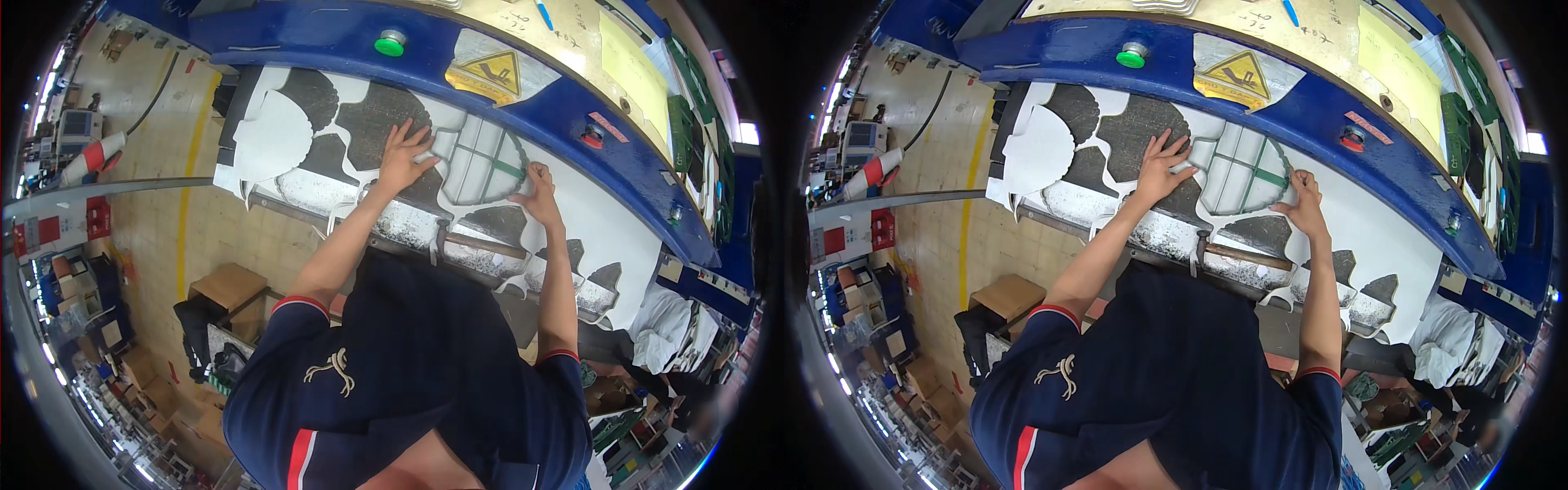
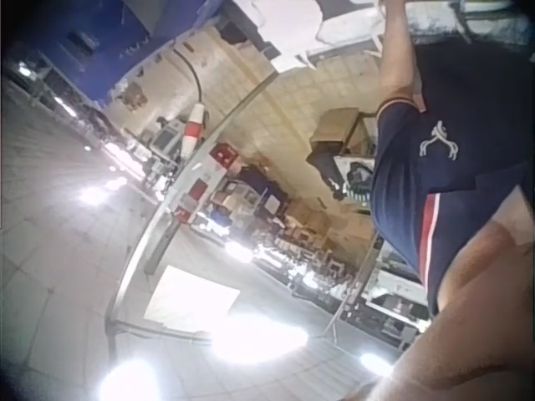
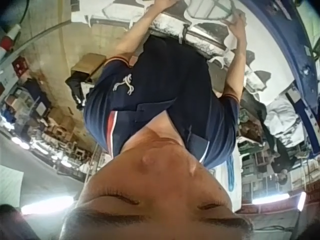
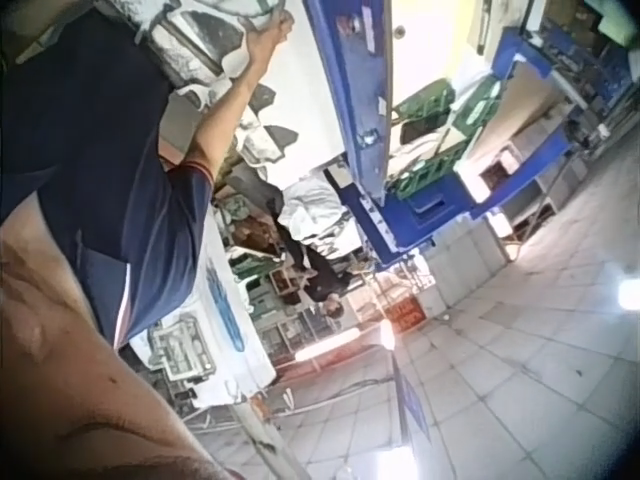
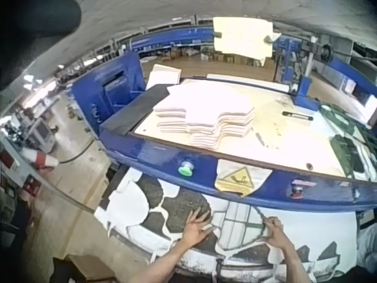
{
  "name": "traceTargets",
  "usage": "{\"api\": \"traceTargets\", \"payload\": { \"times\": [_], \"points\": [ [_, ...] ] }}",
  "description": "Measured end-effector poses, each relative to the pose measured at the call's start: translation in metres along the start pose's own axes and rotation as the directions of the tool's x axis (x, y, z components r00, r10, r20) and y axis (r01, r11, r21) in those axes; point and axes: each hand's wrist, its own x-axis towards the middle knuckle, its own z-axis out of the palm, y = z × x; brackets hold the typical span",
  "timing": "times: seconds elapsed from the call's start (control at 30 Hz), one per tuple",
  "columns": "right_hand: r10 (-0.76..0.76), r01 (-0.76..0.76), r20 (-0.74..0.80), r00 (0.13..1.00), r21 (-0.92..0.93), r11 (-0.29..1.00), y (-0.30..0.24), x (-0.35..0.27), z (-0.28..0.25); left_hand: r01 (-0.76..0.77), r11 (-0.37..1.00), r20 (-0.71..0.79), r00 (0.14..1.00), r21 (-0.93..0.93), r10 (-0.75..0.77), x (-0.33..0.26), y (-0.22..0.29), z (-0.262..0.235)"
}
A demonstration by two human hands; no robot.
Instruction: Cutting and preparing shoe component shapes using a manual press and template.
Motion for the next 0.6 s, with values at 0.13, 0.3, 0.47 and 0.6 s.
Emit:
{"api": "traceTargets", "payload": {
  "times": [0.13,0.3,0.47,0.6],
  "points": [
    [-0.006,0.006,0.003,1.0,-0.002,1.0,-0.002,0.0,0.0,-0.011,1.0,-0.011,1.0,-0.008,0.011,-0.001,0.0,-0.002],
    [-0.062,0.062,-0.01,0.998,-0.026,0.998,0.008,0.006,0.0,0.009,0.995,-0.072,0.997,-0.096,-0.016,-0.005,0.0,0.005],
    [-0.066,0.066,-0.004,0.998,0.003,0.998,0.003,-0.002,0.001,-0.001,0.997,-0.088,0.996,-0.082,-0.007,-0.003,0.002,0.001],
    [-0.072,0.073,-0.003,0.997,0.013,0.997,0.003,0.0,0.0,0.008,0.995,-0.073,0.997,-0.096,-0.015,-0.005,-0.001,0.002]
  ]
}}
